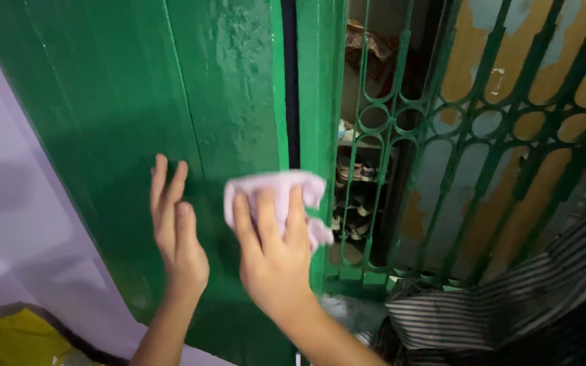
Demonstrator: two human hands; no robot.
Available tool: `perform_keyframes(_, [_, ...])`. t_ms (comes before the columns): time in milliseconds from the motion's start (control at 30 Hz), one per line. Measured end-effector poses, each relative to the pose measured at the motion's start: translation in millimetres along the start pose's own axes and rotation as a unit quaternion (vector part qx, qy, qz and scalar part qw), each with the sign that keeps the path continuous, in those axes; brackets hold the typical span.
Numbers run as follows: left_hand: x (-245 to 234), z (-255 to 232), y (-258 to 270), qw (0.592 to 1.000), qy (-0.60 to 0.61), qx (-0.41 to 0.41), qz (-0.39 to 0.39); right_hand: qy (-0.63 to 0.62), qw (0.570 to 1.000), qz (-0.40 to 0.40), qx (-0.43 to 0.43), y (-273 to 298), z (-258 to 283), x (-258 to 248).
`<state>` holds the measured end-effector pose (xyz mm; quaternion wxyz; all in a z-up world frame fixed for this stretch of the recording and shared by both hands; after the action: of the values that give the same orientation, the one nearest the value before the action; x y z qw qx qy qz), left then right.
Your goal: The person sprays a liquid onto a green wooden door and then wipes the door and a metal grate with a cloth.
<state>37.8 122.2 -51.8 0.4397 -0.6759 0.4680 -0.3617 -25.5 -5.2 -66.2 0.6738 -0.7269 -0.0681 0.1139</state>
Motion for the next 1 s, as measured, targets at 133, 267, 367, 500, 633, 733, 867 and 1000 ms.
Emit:
perform_keyframes(133, [-4,1,9,1.0,-0.005,-0.009,0.003,-0.001,0.998,0.058,-0.027,87,-2,5])
perform_keyframes(267, [-19,-13,25,0.999,-0.01,-0.045,0.019,0.031,0.994,0.07,-0.073,176,1,12])
perform_keyframes(367, [-37,-27,58,0.996,-0.011,-0.087,0.021,0.049,0.992,0.077,-0.083,218,2,13])
perform_keyframes(500, [-46,-15,132,0.989,-0.077,-0.127,0.024,0.017,0.997,0.074,-0.031,233,5,5])
perform_keyframes(633, [-21,41,245,0.992,-0.074,-0.092,0.038,0.027,0.998,0.048,-0.027,230,0,11])
perform_keyframes(733, [15,101,294,0.984,0.083,-0.028,0.158,-0.065,0.993,0.093,-0.022,215,-15,-1])
perform_keyframes(867, [65,103,326,0.986,-0.146,-0.005,0.077,-0.205,0.978,0.002,0.039,166,-39,-43])
perform_keyframes(1000, [95,71,322,0.947,-0.306,-0.091,0.025,-0.24,0.965,-0.011,0.109,106,-47,-55])
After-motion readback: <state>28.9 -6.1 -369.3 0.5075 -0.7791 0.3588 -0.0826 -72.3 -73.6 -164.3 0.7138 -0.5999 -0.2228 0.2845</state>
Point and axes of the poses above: each hand's wrist, its own y-axis away from the middle knuckle, its own x-axis out of the palm, z = x × y, the point moved 2 cm from there along -y, towards the middle knuckle, and after that the axes turned 3 degrees about -z, right-handed, at the moved point
